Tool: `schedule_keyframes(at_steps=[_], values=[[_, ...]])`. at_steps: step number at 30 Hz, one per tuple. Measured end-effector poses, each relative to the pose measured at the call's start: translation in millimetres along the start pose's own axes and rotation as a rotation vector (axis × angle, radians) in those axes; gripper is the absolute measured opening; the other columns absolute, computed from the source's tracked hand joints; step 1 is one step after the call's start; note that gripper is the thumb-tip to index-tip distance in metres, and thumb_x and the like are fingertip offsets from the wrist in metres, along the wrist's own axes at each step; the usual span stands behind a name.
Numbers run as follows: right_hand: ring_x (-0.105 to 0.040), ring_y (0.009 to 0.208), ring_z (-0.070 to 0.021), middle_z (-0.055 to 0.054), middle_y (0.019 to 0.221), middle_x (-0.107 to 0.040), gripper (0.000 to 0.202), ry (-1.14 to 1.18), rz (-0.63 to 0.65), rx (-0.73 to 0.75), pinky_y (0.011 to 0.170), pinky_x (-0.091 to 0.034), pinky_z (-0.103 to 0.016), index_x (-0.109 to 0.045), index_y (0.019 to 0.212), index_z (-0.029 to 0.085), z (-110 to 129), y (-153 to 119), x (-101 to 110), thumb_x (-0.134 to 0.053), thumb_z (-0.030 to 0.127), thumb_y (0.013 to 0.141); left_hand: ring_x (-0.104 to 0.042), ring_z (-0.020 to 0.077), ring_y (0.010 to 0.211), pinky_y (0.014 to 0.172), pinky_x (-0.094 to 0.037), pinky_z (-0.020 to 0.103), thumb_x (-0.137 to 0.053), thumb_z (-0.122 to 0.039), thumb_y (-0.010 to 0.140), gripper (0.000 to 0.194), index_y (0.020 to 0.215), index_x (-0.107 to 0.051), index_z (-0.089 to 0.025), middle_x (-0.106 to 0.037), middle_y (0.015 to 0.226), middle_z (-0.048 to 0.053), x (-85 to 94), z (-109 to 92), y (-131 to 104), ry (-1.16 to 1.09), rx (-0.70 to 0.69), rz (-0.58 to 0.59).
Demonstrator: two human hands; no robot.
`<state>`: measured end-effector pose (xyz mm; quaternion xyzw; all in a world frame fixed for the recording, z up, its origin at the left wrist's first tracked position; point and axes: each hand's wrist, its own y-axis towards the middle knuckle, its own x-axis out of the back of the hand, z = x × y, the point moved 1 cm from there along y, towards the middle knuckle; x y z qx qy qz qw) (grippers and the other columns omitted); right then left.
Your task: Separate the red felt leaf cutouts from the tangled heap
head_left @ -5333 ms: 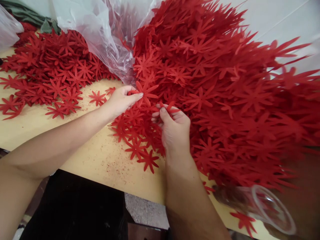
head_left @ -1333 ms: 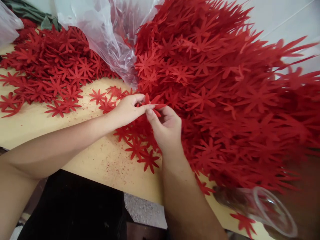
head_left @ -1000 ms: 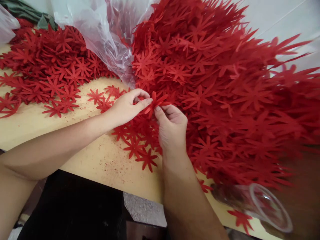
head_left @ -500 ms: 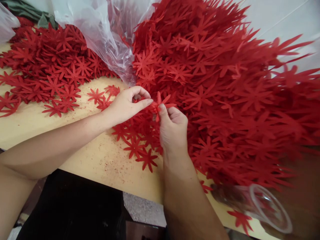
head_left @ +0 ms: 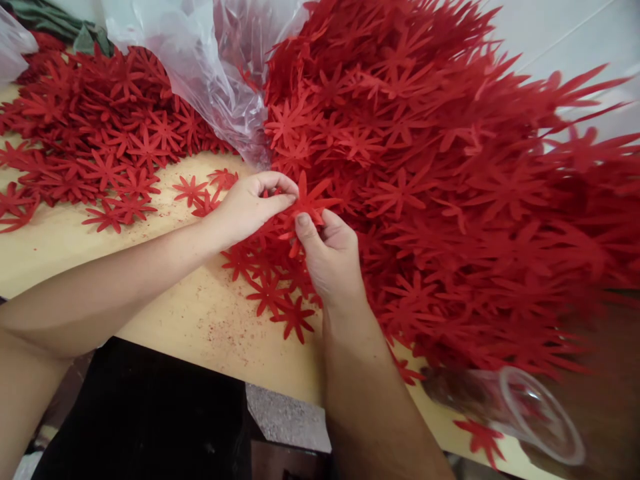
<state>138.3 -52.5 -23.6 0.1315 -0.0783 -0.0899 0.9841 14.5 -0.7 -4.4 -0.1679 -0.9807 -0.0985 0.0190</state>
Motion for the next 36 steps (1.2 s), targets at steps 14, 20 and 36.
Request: schedule_keyframes(at_steps=[14, 20, 36], values=[[-0.050, 0.055, -0.0058, 0.005, 0.067, -0.058, 0.030, 0.115, -0.025, -0.021, 0.057, -0.047, -0.021, -0.059, 0.075, 0.021, -10, 4, 6, -0.075, 0.041, 0.060, -0.035, 0.0053, 0.049, 0.052, -0.029, 0.022, -0.047, -0.019, 0.078, 0.007, 0.072, -0.050, -0.017, -0.038, 0.054, -0.005, 27.8, 3, 17, -0.057, 0.154, -0.156], [-0.059, 0.069, -0.0092, 0.003, 0.080, -0.061, 0.022, 0.183, -0.093, 0.034, 0.068, -0.052, -0.027, -0.053, 0.077, 0.024, -14, 8, 16, -0.060, 0.045, 0.075, -0.037, 0.0056, 0.056, 0.058, -0.031, 0.023, -0.055, -0.016, 0.072, 0.004, 0.068, -0.054, -0.015, -0.046, 0.058, -0.005, 6.2, 10, 7, 0.107, 0.062, -0.026], [-0.051, 0.052, -0.0071, 0.005, 0.059, -0.056, 0.026, -0.013, -0.162, 0.029, 0.054, -0.046, -0.023, -0.057, 0.066, 0.020, -10, 5, 12, -0.069, 0.042, 0.067, -0.044, 0.0068, 0.060, 0.063, -0.036, 0.025, -0.060, -0.025, 0.074, 0.012, 0.070, -0.059, -0.013, -0.055, 0.064, -0.002, -0.8, 7, -1, 0.126, 0.049, 0.060]])
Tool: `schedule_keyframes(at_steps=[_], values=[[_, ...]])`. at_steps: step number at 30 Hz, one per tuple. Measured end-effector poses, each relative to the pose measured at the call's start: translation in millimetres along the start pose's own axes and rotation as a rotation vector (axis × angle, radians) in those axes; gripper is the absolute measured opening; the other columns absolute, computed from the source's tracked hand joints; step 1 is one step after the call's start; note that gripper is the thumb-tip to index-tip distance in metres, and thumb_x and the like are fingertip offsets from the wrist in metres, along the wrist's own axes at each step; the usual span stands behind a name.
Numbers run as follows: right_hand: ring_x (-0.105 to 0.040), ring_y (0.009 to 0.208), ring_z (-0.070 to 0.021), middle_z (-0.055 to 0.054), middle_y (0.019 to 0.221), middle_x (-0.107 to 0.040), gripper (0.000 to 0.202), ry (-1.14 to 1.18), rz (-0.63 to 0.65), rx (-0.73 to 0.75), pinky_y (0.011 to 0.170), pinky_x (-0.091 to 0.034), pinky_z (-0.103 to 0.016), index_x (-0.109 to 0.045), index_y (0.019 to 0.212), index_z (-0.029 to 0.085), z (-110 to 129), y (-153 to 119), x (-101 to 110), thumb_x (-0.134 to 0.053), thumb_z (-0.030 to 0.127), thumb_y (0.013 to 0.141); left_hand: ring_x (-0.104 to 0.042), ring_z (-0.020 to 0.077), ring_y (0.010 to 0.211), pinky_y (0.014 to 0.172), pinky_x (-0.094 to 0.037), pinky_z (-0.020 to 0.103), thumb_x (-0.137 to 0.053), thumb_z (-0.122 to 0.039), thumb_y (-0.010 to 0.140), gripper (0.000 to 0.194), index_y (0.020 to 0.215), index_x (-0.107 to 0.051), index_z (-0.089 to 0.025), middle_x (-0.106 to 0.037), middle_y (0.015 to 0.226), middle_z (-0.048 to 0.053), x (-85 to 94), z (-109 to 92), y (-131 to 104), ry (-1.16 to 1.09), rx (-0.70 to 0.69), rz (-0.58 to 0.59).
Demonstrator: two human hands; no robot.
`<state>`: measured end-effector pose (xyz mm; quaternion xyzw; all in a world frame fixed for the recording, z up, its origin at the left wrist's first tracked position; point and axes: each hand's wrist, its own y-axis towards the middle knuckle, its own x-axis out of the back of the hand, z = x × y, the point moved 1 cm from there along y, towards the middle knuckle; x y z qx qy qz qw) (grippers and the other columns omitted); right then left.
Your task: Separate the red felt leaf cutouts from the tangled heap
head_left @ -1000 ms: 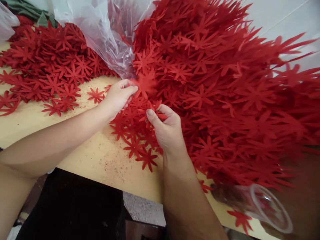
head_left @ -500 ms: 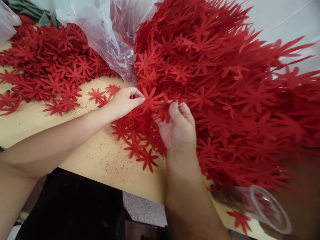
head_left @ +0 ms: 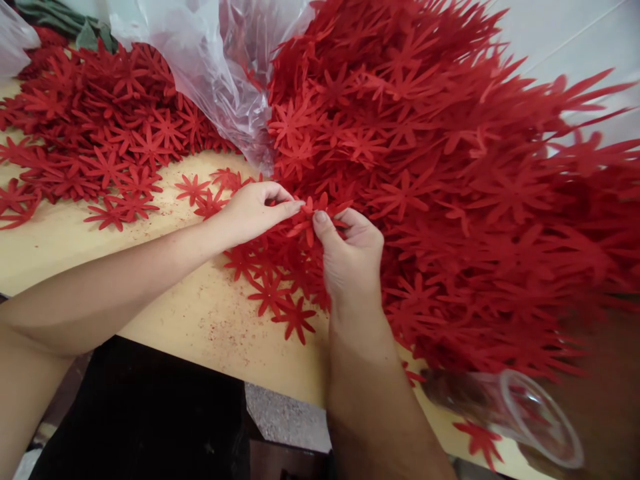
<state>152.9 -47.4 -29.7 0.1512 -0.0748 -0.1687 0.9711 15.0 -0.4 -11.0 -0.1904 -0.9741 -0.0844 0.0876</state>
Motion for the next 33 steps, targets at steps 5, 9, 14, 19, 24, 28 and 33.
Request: schedule_keyframes(at_steps=[5, 9, 14, 19, 24, 28, 33], values=[[-0.050, 0.050, -0.0069, 0.005, 0.056, -0.054, 0.025, 0.021, 0.041, 0.051, 0.048, -0.043, -0.021, -0.058, 0.068, 0.021, 4, -2, -2, -0.069, 0.043, 0.067, -0.039, 0.0043, 0.050, 0.056, -0.034, 0.024, -0.059, -0.024, 0.076, 0.014, 0.068, -0.059, -0.013, -0.049, 0.054, -0.004, -0.2, -2, -1, -0.168, 0.140, 0.026], [-0.042, 0.041, -0.0043, 0.007, 0.054, -0.051, 0.024, 0.045, 0.041, 0.046, 0.038, -0.037, -0.019, -0.056, 0.069, 0.021, 5, -3, -2, -0.067, 0.042, 0.070, -0.031, 0.0021, 0.044, 0.050, -0.028, 0.023, -0.060, -0.019, 0.075, 0.013, 0.064, -0.056, -0.014, -0.042, 0.048, -0.007, -1.2, -2, -2, -0.197, 0.174, 0.040], [-0.037, 0.038, -0.0026, 0.008, 0.051, -0.046, 0.026, 0.058, -0.035, 0.026, 0.035, -0.033, -0.018, -0.052, 0.067, 0.021, 6, -2, -3, -0.066, 0.042, 0.071, -0.029, 0.0017, 0.041, 0.046, -0.021, 0.023, -0.064, -0.029, 0.073, 0.017, 0.067, -0.057, -0.015, -0.044, 0.049, -0.006, -3.3, -3, -5, -0.219, 0.193, 0.140], [-0.049, 0.049, -0.0053, 0.006, 0.061, -0.052, 0.022, 0.057, -0.026, 0.050, 0.047, -0.044, -0.020, -0.053, 0.073, 0.021, 0, -1, -5, -0.063, 0.041, 0.074, -0.029, 0.0015, 0.041, 0.047, -0.019, 0.023, -0.064, -0.025, 0.075, 0.018, 0.064, -0.053, -0.014, -0.044, 0.049, -0.006, -5.1, -1, -4, -0.241, 0.212, 0.183], [-0.057, 0.059, -0.0068, 0.005, 0.074, -0.059, 0.021, 0.181, 0.014, 0.030, 0.058, -0.050, -0.023, -0.055, 0.081, 0.023, -8, 1, -3, -0.067, 0.037, 0.070, -0.030, 0.0016, 0.044, 0.048, -0.020, 0.022, -0.062, -0.034, 0.077, 0.025, 0.066, -0.051, -0.014, -0.045, 0.053, -0.005, -2.0, -3, -3, -0.274, 0.184, 0.124], [-0.053, 0.054, -0.0047, 0.007, 0.067, -0.056, 0.020, 0.267, -0.059, 0.007, 0.052, -0.047, -0.019, -0.054, 0.075, 0.022, -8, 3, 0, -0.070, 0.031, 0.067, -0.033, 0.0029, 0.049, 0.052, -0.025, 0.022, -0.059, -0.036, 0.079, 0.029, 0.064, -0.048, -0.014, -0.045, 0.055, -0.005, -3.6, -5, -4, -0.245, 0.127, 0.117], [-0.047, 0.049, -0.0038, 0.008, 0.062, -0.052, 0.018, 0.282, -0.113, 0.018, 0.047, -0.041, -0.018, -0.052, 0.072, 0.021, -4, 3, -1, -0.069, 0.028, 0.068, -0.033, 0.0036, 0.051, 0.056, -0.028, 0.022, -0.056, -0.034, 0.081, 0.031, 0.059, -0.044, -0.015, -0.041, 0.055, -0.006, -7.4, -5, -5, -0.182, 0.071, 0.080]])
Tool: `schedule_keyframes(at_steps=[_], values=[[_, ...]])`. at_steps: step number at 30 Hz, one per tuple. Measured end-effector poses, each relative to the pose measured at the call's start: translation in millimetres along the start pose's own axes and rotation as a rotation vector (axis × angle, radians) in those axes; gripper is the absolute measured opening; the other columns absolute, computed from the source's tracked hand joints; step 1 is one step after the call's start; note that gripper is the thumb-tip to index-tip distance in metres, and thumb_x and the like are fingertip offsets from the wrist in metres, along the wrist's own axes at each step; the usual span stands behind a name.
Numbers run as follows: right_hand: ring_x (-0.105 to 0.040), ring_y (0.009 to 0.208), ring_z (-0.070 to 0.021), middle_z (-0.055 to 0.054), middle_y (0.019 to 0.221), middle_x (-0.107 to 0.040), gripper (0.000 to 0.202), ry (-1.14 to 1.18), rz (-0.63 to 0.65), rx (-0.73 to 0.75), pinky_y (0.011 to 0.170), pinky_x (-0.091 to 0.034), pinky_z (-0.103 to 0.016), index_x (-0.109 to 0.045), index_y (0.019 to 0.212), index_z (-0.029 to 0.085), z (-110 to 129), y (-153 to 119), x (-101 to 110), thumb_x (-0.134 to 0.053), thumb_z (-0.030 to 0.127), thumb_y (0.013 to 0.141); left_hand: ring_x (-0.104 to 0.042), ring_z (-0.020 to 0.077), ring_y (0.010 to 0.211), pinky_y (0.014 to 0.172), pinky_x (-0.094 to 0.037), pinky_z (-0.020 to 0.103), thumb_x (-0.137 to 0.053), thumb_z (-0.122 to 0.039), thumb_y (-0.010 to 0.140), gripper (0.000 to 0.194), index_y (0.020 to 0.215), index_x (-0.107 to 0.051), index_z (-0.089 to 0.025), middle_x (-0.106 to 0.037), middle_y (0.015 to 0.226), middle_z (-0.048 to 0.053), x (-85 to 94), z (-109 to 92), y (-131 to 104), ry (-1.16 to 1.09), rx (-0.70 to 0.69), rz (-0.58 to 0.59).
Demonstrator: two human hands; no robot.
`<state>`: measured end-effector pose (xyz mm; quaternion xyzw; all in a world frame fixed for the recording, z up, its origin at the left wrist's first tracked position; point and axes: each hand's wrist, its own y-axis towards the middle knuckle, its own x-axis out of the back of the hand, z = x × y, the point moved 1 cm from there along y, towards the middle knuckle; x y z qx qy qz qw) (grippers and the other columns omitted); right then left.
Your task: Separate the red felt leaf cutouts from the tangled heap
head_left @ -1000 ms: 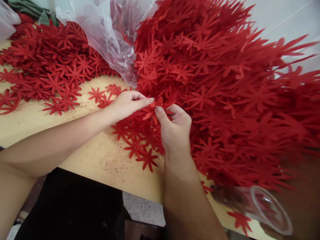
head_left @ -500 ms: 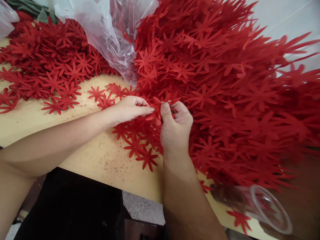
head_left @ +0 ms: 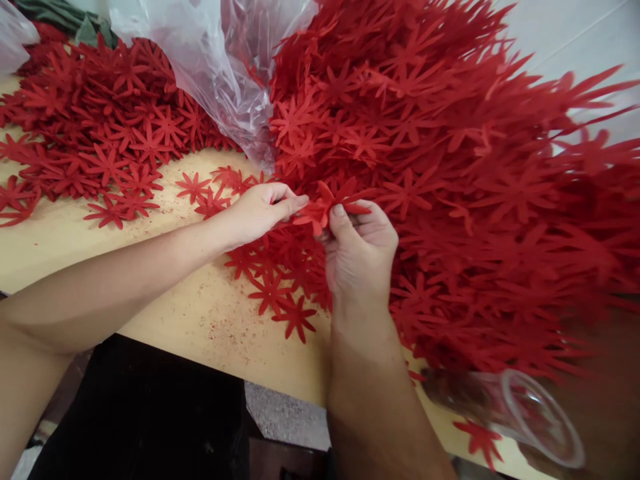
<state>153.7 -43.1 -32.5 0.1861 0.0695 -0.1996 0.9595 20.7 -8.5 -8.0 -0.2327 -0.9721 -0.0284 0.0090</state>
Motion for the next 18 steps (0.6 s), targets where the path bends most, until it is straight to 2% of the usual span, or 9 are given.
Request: schedule_keyframes(at_steps=[5, 9, 13, 18], values=[[-0.046, 0.048, -0.0052, 0.008, 0.058, -0.050, 0.015, -0.013, -0.091, -0.006, 0.045, -0.038, -0.020, -0.051, 0.073, 0.022, -1, 7, 11, -0.065, 0.028, 0.071, -0.030, 0.0042, 0.049, 0.055, -0.027, 0.023, -0.051, -0.032, 0.084, 0.033, 0.057, -0.041, -0.016, -0.037, 0.051, -0.006, 4.5, 2, 4, 0.073, 0.005, -0.065], [-0.048, 0.049, -0.0061, 0.007, 0.058, -0.051, 0.015, -0.014, -0.122, -0.047, 0.048, -0.041, -0.022, -0.051, 0.070, 0.022, -5, 14, 21, -0.064, 0.029, 0.071, -0.037, 0.0056, 0.054, 0.061, -0.032, 0.024, -0.051, -0.027, 0.084, 0.023, 0.064, -0.047, -0.015, -0.046, 0.057, -0.005, 12.2, 8, 9, 0.127, -0.018, -0.145], [-0.043, 0.044, -0.0042, 0.008, 0.053, -0.048, 0.023, -0.052, -0.094, -0.103, 0.045, -0.037, -0.019, -0.048, 0.063, 0.020, -4, 11, 16, -0.066, 0.033, 0.070, -0.043, 0.0075, 0.064, 0.068, -0.035, 0.026, -0.056, -0.023, 0.079, 0.009, 0.078, -0.055, -0.014, -0.054, 0.068, -0.002, 15.8, 12, 12, 0.247, -0.099, -0.164], [-0.041, 0.047, -0.0032, 0.008, 0.053, -0.044, 0.033, -0.099, -0.054, -0.082, 0.046, -0.036, -0.018, -0.046, 0.060, 0.019, -3, 7, 9, -0.068, 0.043, 0.067, -0.043, 0.0074, 0.066, 0.070, -0.036, 0.026, -0.054, -0.015, 0.077, 0.005, 0.080, -0.058, -0.015, -0.057, 0.073, -0.002, 19.1, 11, 13, 0.336, -0.226, -0.225]])
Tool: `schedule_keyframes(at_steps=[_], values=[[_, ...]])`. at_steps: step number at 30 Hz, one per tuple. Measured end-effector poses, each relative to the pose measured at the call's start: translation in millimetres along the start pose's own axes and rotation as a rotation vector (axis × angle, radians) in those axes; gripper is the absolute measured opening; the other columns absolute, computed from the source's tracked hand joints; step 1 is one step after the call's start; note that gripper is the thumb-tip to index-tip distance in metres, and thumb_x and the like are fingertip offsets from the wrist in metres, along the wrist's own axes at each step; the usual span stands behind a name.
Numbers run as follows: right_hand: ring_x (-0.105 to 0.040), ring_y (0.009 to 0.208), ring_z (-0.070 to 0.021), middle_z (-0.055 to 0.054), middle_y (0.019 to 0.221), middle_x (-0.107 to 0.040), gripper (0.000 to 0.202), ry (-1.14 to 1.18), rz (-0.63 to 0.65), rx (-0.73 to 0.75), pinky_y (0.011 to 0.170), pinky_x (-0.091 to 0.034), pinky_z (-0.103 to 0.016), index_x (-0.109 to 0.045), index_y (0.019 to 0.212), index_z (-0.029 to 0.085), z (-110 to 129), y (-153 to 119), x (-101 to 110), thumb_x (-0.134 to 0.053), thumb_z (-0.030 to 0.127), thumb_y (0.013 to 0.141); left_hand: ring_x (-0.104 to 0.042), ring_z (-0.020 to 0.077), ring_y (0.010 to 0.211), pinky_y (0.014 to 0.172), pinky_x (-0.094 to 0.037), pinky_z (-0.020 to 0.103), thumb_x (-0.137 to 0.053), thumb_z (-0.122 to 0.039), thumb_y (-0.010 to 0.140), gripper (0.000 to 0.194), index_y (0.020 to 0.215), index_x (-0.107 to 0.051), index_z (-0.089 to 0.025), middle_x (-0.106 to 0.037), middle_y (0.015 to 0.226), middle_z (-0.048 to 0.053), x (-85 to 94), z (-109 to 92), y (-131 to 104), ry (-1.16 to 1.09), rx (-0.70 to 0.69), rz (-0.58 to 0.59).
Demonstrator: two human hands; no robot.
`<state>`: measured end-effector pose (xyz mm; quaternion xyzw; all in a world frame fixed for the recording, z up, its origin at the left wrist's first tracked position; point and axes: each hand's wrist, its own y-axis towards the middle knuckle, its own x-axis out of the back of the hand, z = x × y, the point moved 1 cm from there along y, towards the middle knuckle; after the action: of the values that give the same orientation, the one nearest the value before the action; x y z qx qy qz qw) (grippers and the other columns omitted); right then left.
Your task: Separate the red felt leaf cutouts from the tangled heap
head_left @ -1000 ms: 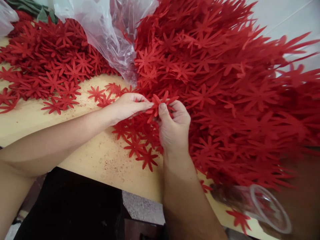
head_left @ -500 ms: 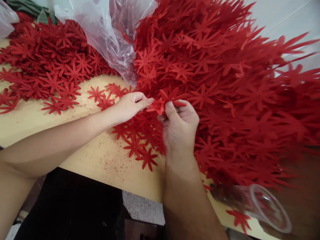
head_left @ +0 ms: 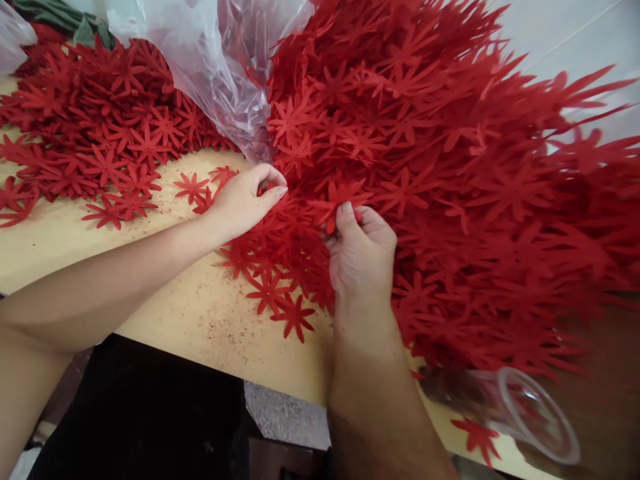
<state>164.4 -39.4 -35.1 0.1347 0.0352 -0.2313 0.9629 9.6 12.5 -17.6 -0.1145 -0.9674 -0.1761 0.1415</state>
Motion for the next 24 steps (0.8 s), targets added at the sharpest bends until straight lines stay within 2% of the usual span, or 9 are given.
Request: schedule_keyframes(at_steps=[4, 9, 12, 16, 19, 24], values=[[-0.039, 0.049, -0.0032, 0.007, 0.055, -0.044, 0.038, -0.058, 0.044, -0.005, 0.049, -0.035, -0.019, -0.047, 0.058, 0.018, -1, -2, 0, -0.068, 0.049, 0.066, -0.045, 0.0072, 0.065, 0.069, -0.037, 0.026, -0.055, -0.021, 0.077, 0.008, 0.079, -0.060, -0.014, -0.057, 0.070, -0.002, -0.7, -6, -2, -0.067, -0.033, 0.027], [-0.033, 0.048, -0.0032, 0.007, 0.052, -0.038, 0.041, -0.092, 0.168, -0.008, 0.047, -0.030, -0.020, -0.045, 0.055, 0.018, 0, -8, -5, -0.066, 0.051, 0.067, -0.051, 0.0082, 0.071, 0.073, -0.041, 0.026, -0.062, -0.030, 0.073, 0.018, 0.081, -0.062, -0.013, -0.061, 0.076, 0.000, -10.2, -12, -11, -0.228, -0.011, 0.217], [-0.037, 0.050, -0.0037, 0.007, 0.054, -0.040, 0.040, -0.047, 0.224, 0.003, 0.050, -0.033, -0.020, -0.047, 0.056, 0.018, 1, -12, -9, -0.063, 0.052, 0.070, -0.052, 0.0081, 0.074, 0.076, -0.042, 0.027, -0.063, -0.030, 0.073, 0.021, 0.085, -0.063, -0.013, -0.062, 0.080, 0.001, -13.6, -11, -13, -0.275, 0.060, 0.246], [-0.042, 0.054, -0.0044, 0.006, 0.058, -0.044, 0.037, 0.015, 0.224, 0.007, 0.051, -0.037, -0.020, -0.049, 0.060, 0.019, 2, -14, -11, -0.061, 0.053, 0.071, -0.051, 0.0074, 0.072, 0.076, -0.041, 0.026, -0.062, -0.031, 0.074, 0.021, 0.086, -0.063, -0.013, -0.061, 0.078, 0.000, -13.5, -10, -12, -0.357, 0.198, 0.289], [-0.044, 0.054, -0.0051, 0.006, 0.059, -0.044, 0.038, 0.026, 0.216, 0.004, 0.050, -0.038, -0.020, -0.048, 0.061, 0.020, 4, -15, -11, -0.062, 0.055, 0.069, -0.048, 0.0061, 0.065, 0.069, -0.040, 0.025, -0.061, -0.029, 0.075, 0.016, 0.075, -0.060, -0.013, -0.057, 0.068, -0.002, -10.3, -13, -12, -0.395, 0.244, 0.281], [-0.042, 0.052, -0.0064, 0.006, 0.056, -0.040, 0.038, -0.031, 0.164, 0.016, 0.048, -0.038, -0.021, -0.045, 0.060, 0.021, 5, -13, -10, -0.058, 0.055, 0.073, -0.037, 0.0047, 0.050, 0.054, -0.032, 0.023, -0.062, -0.028, 0.076, 0.014, 0.071, -0.055, -0.016, -0.042, 0.053, -0.006, -1.9, -14, -8, -0.336, 0.284, 0.156]])
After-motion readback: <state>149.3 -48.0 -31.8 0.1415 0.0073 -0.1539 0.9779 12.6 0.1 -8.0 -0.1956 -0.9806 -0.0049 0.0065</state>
